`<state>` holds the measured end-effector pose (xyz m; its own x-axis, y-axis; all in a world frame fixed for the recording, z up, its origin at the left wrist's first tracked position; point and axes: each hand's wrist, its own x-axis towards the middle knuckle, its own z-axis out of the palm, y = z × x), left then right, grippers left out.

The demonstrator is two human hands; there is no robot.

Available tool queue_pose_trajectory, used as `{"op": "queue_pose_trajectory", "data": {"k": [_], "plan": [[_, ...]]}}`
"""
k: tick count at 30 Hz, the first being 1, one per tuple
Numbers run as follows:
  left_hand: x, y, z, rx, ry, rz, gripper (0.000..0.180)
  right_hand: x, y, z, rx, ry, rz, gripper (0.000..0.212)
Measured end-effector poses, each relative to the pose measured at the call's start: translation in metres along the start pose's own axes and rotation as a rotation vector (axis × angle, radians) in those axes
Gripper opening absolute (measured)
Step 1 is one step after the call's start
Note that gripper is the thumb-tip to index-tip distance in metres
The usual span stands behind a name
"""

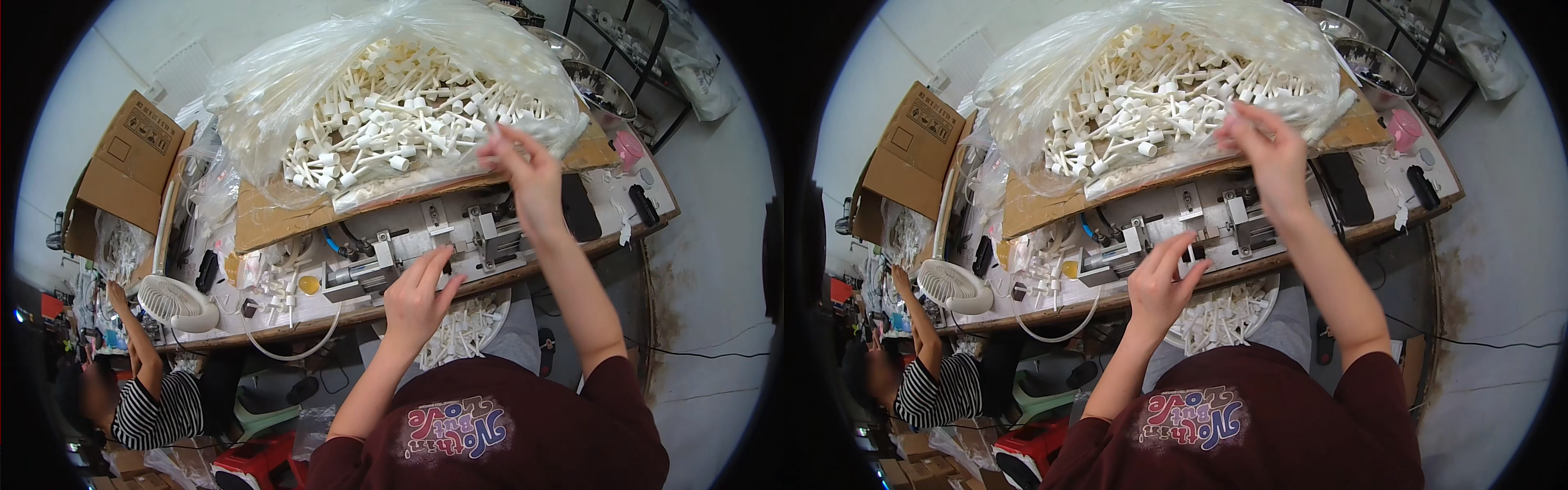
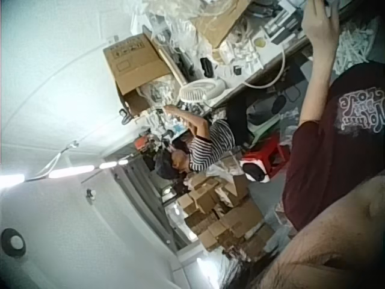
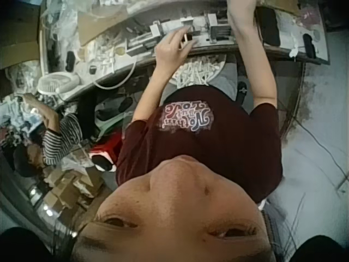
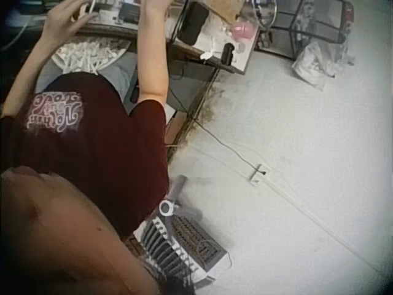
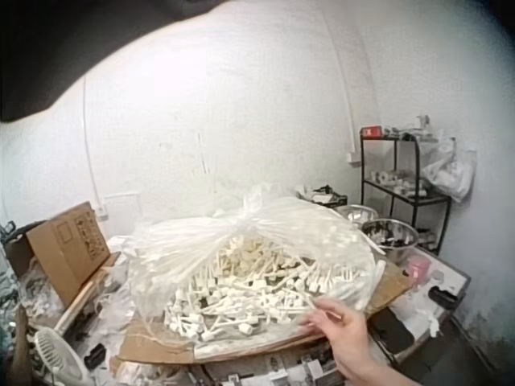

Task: Assemble small plastic components using a workbench jig.

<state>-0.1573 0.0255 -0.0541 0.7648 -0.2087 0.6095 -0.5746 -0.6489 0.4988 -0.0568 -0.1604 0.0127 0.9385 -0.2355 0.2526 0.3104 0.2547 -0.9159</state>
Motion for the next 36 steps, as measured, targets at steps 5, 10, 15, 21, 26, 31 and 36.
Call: {"op": "queue_pose_trajectory", "data": {"k": [5,10,15,21,26,31,36], "plan": [[0.038,0.014,-0.001,-0.048,0.247,0.166,0.047,-0.085,0.022,0.026,0.02,-0.106,-0.026,0.026],[0.026,0.008,0.0,-0.149,0.19,0.147,0.044,-0.113,0.024,0.022,-0.106,-0.132,-0.043,0.028],[0.025,0.011,-0.015,-0.104,0.123,0.239,0.037,-0.119,0.029,0.008,-0.131,-0.224,0.034,0.035],[0.001,0.01,-0.026,-0.337,0.052,-0.05,0.033,-0.117,0.021,0.001,-0.042,-0.264,0.142,0.032],[-0.027,-0.004,-0.016,-0.031,-0.189,-0.069,0.028,-0.111,0.018,-0.016,-0.223,-0.1,0.01,0.03],[-0.034,-0.012,-0.001,0.172,-0.192,0.079,0.028,-0.112,0.01,-0.036,-0.242,-0.076,0.061,0.029],[-0.023,-0.017,0.007,0.21,-0.229,0.091,0.028,-0.112,0.002,-0.033,-0.163,-0.144,0.045,0.027]]}}
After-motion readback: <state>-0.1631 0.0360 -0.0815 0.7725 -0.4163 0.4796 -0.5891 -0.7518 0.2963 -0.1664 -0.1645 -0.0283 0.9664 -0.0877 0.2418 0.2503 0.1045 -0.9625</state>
